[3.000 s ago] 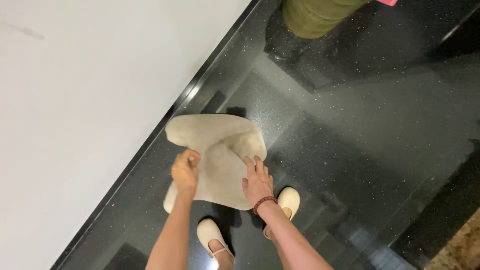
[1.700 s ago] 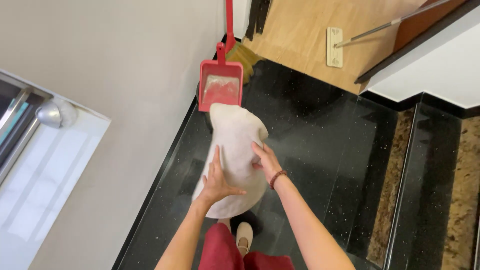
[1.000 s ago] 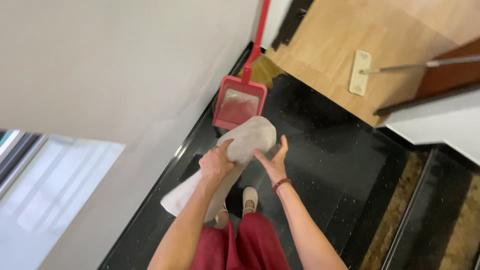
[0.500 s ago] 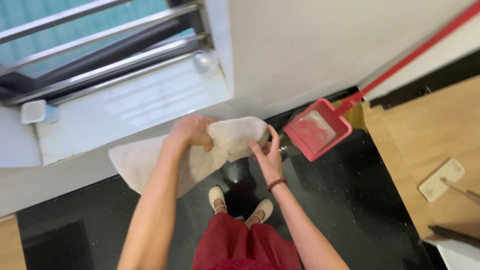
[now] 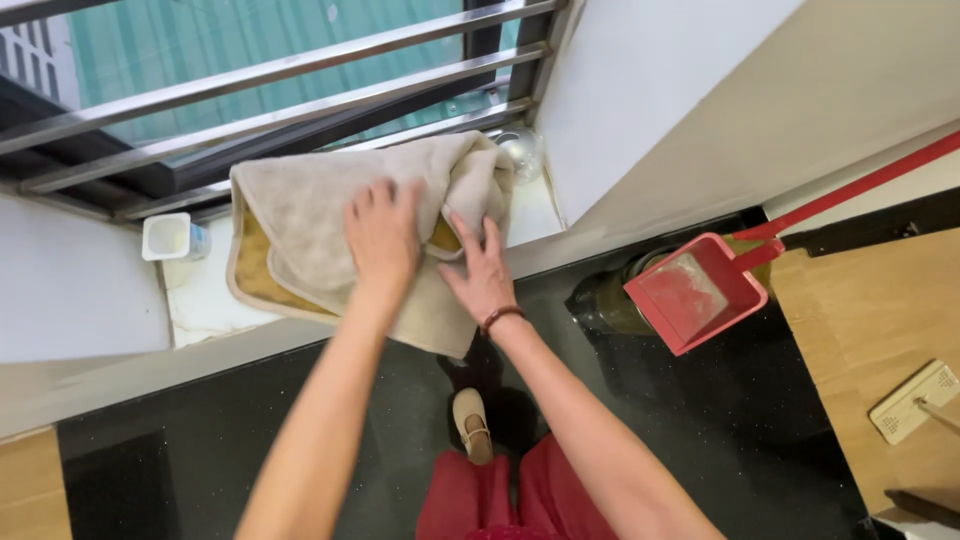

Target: Mopping the wooden and granite floors, and sweeping the stairs with a broom and dustpan.

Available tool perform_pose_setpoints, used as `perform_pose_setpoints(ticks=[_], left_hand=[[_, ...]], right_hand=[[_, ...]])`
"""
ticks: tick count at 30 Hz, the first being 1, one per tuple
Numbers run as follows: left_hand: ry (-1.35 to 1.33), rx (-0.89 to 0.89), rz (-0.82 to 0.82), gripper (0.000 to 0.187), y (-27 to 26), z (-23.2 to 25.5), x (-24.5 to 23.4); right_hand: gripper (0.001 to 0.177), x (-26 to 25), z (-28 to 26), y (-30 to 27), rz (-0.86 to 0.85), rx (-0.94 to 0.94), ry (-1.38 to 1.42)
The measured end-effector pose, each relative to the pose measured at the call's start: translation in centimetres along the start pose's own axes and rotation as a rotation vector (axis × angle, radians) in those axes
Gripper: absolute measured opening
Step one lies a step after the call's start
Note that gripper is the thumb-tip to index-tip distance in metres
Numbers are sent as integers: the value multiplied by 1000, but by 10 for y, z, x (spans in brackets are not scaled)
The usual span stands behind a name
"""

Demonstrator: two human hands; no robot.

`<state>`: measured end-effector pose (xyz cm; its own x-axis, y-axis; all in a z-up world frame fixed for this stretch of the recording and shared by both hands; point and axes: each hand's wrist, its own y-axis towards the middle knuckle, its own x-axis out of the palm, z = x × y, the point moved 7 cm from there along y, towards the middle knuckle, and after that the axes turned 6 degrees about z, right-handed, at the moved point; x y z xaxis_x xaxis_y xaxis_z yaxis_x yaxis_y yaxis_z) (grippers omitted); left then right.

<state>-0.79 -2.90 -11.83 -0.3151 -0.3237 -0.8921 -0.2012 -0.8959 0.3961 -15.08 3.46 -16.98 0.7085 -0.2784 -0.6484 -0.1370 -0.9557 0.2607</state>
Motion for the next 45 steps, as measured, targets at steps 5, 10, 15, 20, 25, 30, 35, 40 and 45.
perform_pose_setpoints(ticks=[5,10,15,20,25,30,35,40,45], left_hand=[[17,-45,-148,71,-40,5,29],[31,-86,-302,74,-36,-15,84],[8,-241,-419,94,-34,6,75],[-156,-226,-174,92,-71,65,35],[-311,-56,-29,78,-100,175,15],[-633,140,-265,72,-132,317,75],[-703,107,-471,70,-159,409,180],[-669,-120,-660,69,-181,451,296],[-569,-305,-719,75,-189,453,404]], right_hand=[[94,37,13,3,-185,126,-166],[94,37,18,16,-219,163,-207],[90,14,19,7,-166,100,-51],[71,-58,55,-45,16,155,84],[56,-123,123,-99,169,360,137],[57,-178,235,-161,349,459,31],[58,-253,337,-189,383,778,74],[63,-306,472,-204,442,956,101],[77,-305,611,-219,533,1040,139]])
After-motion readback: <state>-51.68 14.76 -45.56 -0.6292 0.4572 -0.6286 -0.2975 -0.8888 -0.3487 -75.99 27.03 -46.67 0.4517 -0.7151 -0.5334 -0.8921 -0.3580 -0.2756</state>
